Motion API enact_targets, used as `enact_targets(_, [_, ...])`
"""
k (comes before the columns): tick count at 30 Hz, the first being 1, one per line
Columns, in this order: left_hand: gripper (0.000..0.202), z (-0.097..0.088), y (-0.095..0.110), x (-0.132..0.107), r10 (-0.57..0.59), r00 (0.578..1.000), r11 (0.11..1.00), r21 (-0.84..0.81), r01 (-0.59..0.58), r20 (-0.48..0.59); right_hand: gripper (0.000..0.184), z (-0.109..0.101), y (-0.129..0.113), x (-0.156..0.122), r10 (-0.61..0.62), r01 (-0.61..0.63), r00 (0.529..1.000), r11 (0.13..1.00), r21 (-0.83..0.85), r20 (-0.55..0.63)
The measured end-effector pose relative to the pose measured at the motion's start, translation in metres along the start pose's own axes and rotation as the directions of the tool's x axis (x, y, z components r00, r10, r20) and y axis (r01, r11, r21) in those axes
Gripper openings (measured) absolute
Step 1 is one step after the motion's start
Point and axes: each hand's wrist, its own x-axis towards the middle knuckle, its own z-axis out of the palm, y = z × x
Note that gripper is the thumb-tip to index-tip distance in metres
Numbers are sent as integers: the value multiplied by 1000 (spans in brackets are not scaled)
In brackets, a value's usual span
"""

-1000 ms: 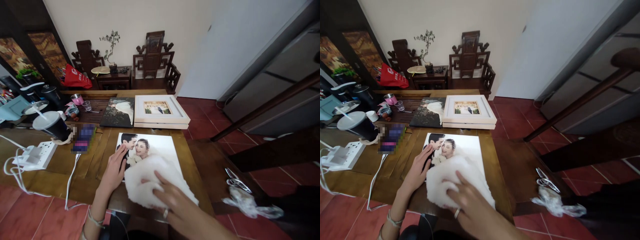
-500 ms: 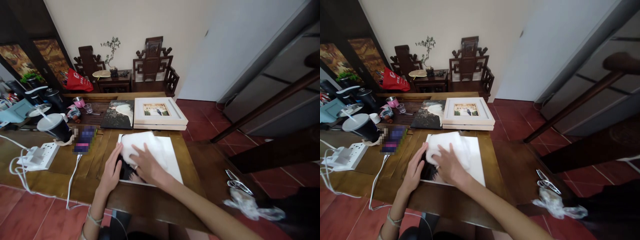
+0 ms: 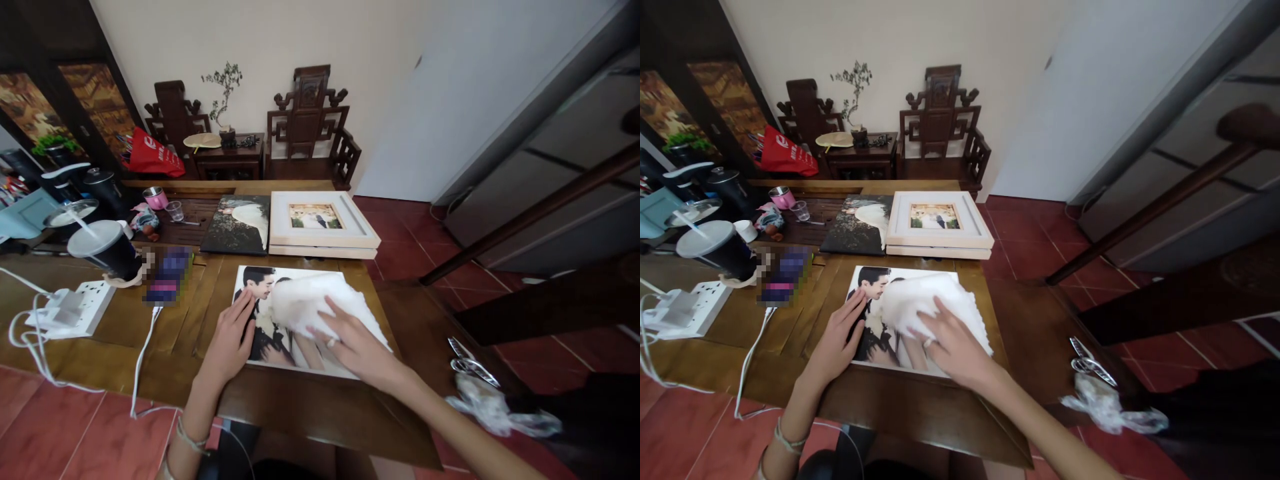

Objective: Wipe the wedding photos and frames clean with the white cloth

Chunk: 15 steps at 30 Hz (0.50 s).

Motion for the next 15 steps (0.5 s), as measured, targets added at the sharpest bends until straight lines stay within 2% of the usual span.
enact_targets(3, [49,1,-1,1,-1,1000,1000,2,1,-1,30,7,4,33,45,-44,997,999,18,-67])
enact_targets(7, [47,0,0,0,-24,1000,1000,4,24,-6,26,27,-15,88,5,-2,997,999,40,-74])
enact_targets(9, [46,0,0,0,-47,999,999,13,47,-6,25,36,-25,106,-18,21,997,999,45,-71])
enact_targets(12, [45,0,-1,0,-58,998,998,15,58,1,25,37,-27,110,-31,35,997,998,58,-67])
enact_targets(15, [46,0,-1,1,-33,999,999,0,33,4,24,22,-12,89,-11,17,997,997,76,-74])
